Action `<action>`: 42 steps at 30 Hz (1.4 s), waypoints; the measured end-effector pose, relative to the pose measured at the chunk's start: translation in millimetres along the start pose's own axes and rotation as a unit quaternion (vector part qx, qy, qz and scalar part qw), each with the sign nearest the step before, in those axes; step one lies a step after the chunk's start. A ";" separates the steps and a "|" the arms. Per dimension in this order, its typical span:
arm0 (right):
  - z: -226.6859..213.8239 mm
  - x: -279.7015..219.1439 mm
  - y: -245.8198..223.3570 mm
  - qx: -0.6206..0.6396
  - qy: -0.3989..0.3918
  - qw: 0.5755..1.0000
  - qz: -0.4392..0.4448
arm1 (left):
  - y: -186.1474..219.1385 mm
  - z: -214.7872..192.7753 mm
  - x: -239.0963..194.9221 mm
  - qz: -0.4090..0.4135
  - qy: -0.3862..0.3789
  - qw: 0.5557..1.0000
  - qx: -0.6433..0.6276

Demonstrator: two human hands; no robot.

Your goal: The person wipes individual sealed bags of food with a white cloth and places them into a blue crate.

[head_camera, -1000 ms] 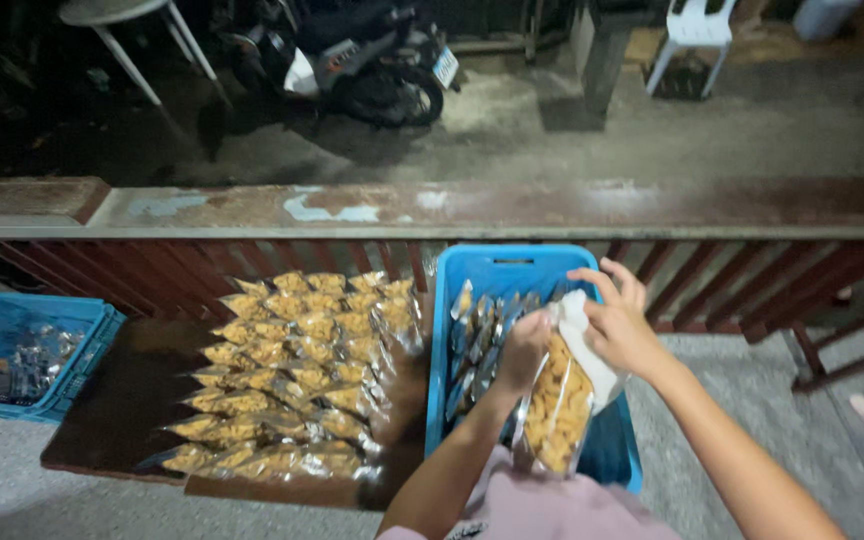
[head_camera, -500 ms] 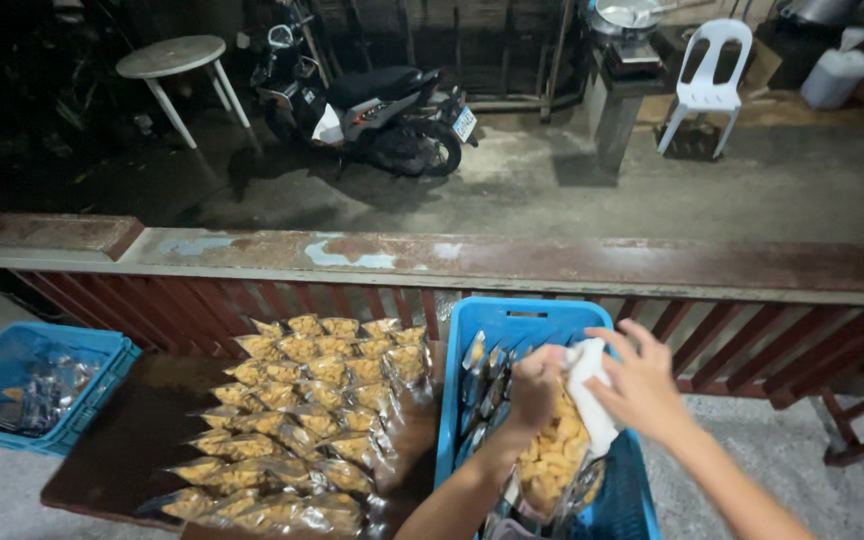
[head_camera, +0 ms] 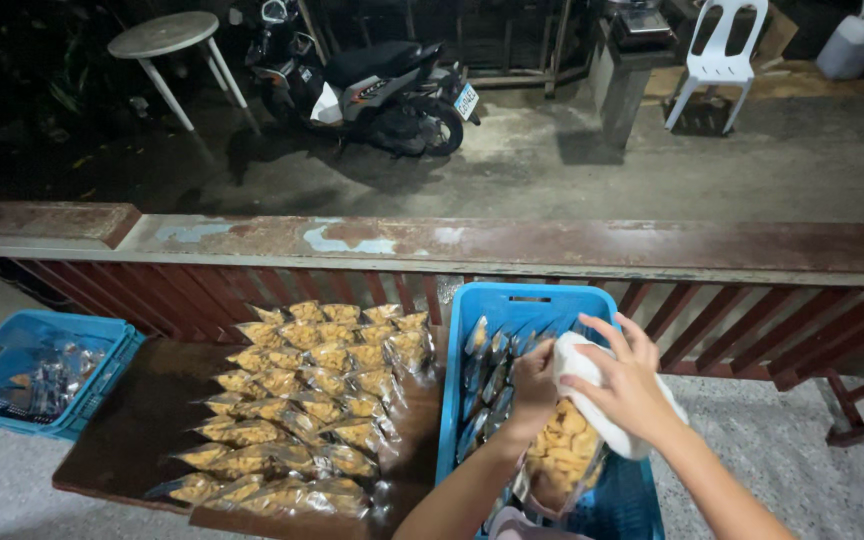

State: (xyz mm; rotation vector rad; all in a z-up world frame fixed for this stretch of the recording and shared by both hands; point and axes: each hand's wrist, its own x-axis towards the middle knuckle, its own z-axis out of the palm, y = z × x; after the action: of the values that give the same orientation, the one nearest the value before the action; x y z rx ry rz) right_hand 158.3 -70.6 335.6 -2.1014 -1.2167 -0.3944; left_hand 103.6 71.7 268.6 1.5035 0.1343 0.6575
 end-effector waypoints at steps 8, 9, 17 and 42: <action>-24.5 -8.7 22.8 -0.171 -0.035 0.985 -0.013 | -28.7 -1.8 -0.3 -0.087 0.058 0.994 0.019; -20.2 -6.4 19.4 -0.173 -0.036 0.984 -0.014 | -23.3 2.6 -3.2 -0.086 0.058 0.994 0.017; -15.3 -1.8 -4.5 -0.082 -0.027 0.994 -0.071 | -1.8 0.4 -16.7 -0.063 0.017 0.996 0.066; 7.5 16.1 -40.7 0.147 0.077 0.986 -0.024 | -19.0 -7.7 -29.7 0.024 0.014 1.000 0.004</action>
State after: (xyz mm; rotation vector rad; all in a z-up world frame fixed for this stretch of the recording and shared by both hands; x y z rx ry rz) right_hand 131.5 -41.1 355.3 -1.7615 -1.1600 -0.3673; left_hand 81.6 65.5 240.6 1.5100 0.1233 0.7178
